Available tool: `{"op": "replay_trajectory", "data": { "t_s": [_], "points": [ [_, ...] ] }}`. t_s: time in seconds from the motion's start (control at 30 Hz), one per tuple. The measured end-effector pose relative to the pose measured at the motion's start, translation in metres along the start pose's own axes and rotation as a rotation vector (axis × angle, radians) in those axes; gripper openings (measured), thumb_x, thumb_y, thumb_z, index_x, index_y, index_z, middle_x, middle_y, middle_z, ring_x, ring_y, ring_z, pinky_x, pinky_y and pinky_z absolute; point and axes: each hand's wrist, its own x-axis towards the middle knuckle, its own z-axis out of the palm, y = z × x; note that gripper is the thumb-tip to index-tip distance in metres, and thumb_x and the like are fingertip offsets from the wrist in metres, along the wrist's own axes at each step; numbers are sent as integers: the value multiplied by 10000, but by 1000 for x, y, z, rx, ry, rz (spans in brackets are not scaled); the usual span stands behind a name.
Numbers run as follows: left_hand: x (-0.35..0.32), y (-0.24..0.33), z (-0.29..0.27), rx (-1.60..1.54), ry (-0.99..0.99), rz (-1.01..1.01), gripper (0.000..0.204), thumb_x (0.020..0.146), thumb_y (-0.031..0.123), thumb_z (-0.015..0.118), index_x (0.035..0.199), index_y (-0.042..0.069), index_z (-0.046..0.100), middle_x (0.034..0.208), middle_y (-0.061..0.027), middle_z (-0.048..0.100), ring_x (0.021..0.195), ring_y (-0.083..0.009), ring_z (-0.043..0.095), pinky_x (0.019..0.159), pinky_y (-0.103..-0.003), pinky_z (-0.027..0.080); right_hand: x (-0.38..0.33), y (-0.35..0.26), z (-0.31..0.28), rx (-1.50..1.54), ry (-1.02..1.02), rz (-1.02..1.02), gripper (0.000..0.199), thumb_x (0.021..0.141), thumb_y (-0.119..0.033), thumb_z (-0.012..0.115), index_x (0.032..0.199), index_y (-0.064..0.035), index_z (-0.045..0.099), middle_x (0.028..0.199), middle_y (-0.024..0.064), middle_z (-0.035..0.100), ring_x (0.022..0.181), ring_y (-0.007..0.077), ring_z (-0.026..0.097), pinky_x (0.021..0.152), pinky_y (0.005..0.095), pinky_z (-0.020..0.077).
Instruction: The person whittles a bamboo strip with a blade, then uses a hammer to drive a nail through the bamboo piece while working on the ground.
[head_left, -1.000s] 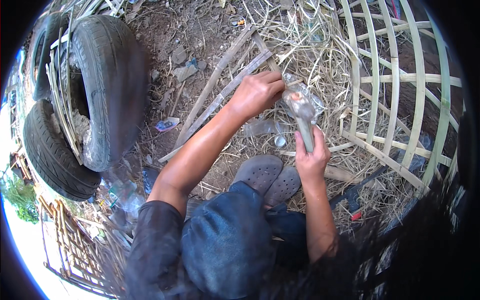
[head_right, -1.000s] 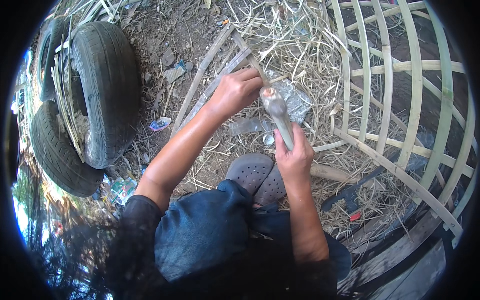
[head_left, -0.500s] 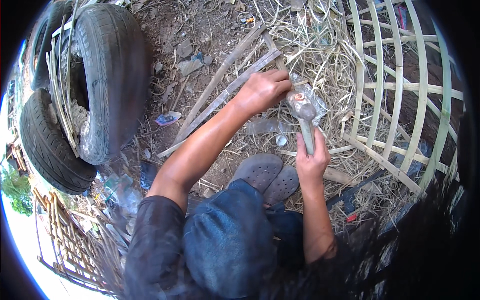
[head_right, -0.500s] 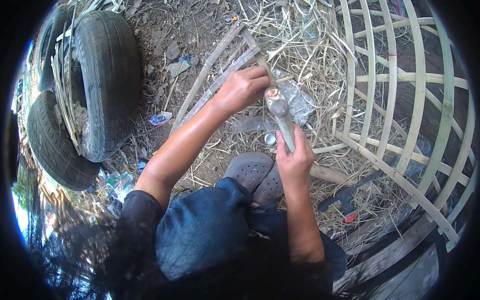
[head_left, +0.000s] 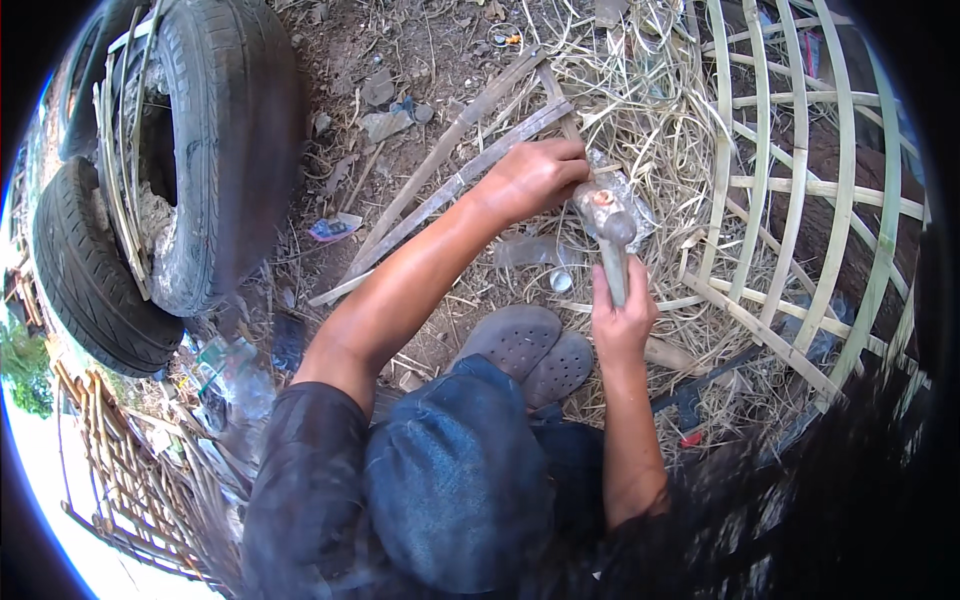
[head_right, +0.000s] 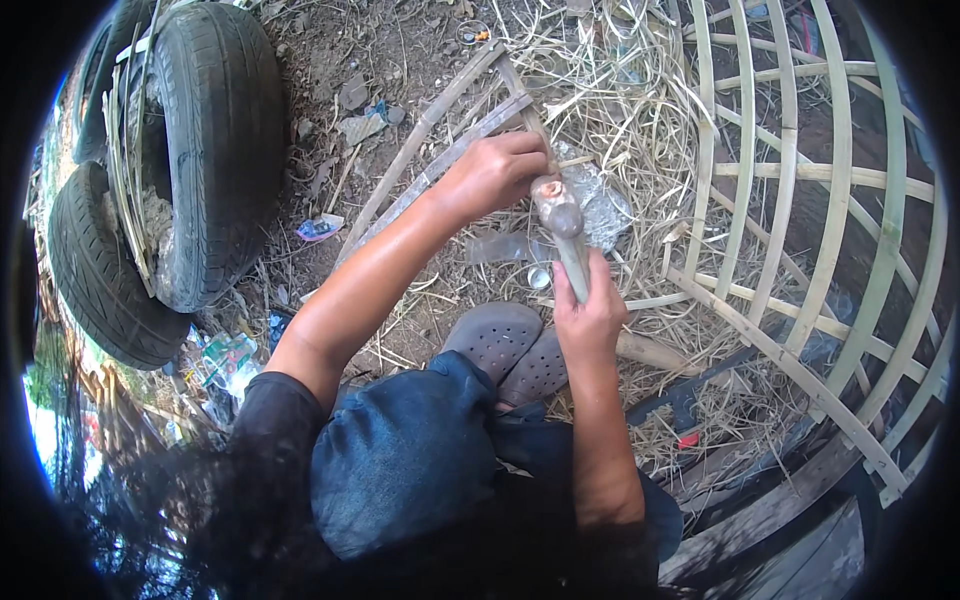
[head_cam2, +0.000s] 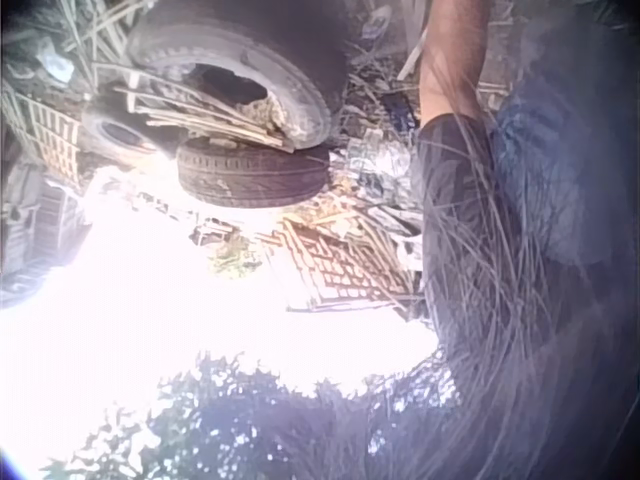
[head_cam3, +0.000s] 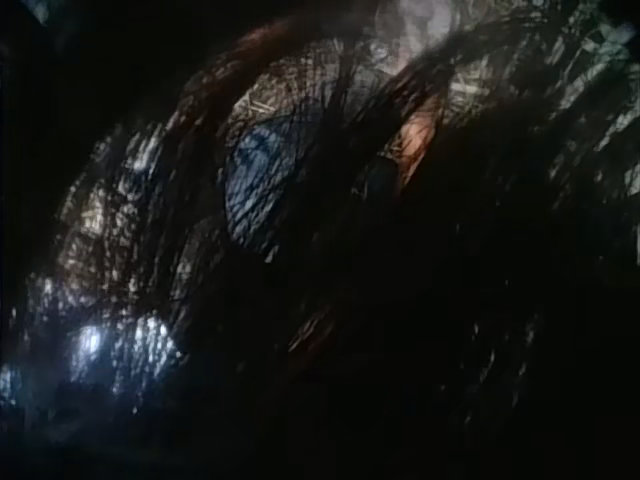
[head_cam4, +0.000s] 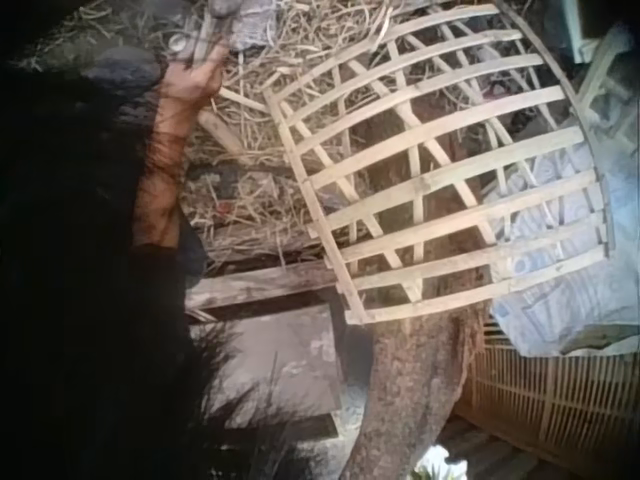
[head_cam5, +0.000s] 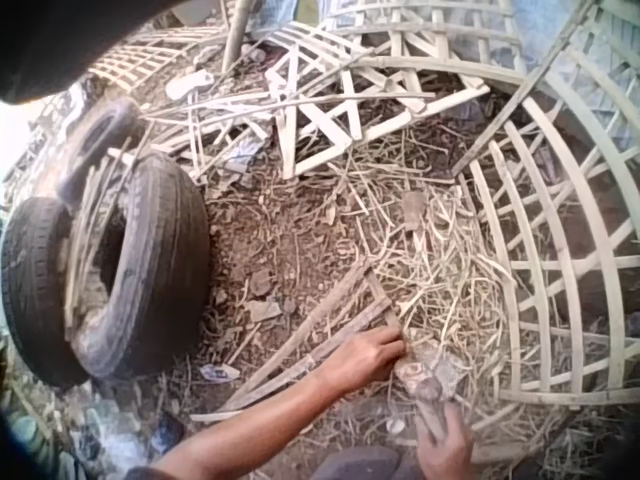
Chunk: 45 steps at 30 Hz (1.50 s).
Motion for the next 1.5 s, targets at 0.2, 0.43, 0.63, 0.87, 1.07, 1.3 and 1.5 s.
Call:
{"op": "replay_trajectory", "data": {
  "t_s": [0.2, 0.43, 0.63, 0.87, 1.07, 1.3, 1.5],
  "points": [
    [1, -1, 3, -15, 5, 16, 135, 709, 78, 729, 734, 30, 605, 761, -69, 584, 672, -266, 621, 584, -373, 520, -19, 4, 3, 45, 73, 29, 337, 837, -72, 697, 1127, 34, 563, 873, 186, 669, 784, 305, 692, 680, 352, 519],
    [3, 0, -1, -6, -30, -7, 143, 693, 76, 732, 768, 37, 617, 801, -70, 600, 696, -279, 625, 601, -379, 521, -12, -1, -1, 76, 76, -32, 356, 836, -54, 691, 1149, 46, 555, 868, 219, 657, 782, 356, 682, 659, 384, 524],
    [3, -1, 1, -10, -41, -34, 145, 707, 85, 736, 769, 26, 619, 801, -78, 601, 698, -289, 625, 606, -385, 519, -5, 0, 3, 20, 72, -61, 377, 829, -51, 700, 1145, 88, 548, 881, 223, 669, 783, 323, 693, 671, 359, 534],
    [3, 0, -3, -69, -82, -107, 161, 724, 112, 748, 766, 15, 626, 802, -84, 618, 706, -293, 636, 618, -382, 519, -20, 6, -3, 109, 162, 66, 303, 891, -61, 641, 1147, 66, 537, 802, 91, 637, 669, 125, 593, 630, 263, 483],
    [5, 0, -4, -63, -85, -104, 159, 716, 104, 752, 777, 16, 634, 800, -86, 632, 702, -288, 642, 622, -376, 521, -15, 4, -6, 115, 122, -8, 309, 876, -68, 663, 1130, 68, 551, 816, 112, 647, 687, 146, 616, 640, 277, 491],
    [7, -4, -4, -23, -89, -78, 136, 695, 52, 730, 781, 15, 632, 792, -101, 632, 706, -309, 640, 613, -385, 513, 4, -4, 5, -27, 57, -56, 360, 822, -52, 709, 1130, 67, 564, 861, 211, 667, 764, 315, 692, 654, 368, 531],
    [3, -4, -1, -42, -76, -87, 136, 698, 63, 720, 784, 19, 625, 792, -97, 625, 707, -316, 633, 615, -386, 515, 3, -9, 4, -18, 11, 26, 368, 813, -60, 712, 1128, 64, 566, 856, 223, 660, 765, 360, 681, 651, 389, 534]
  ]
}}
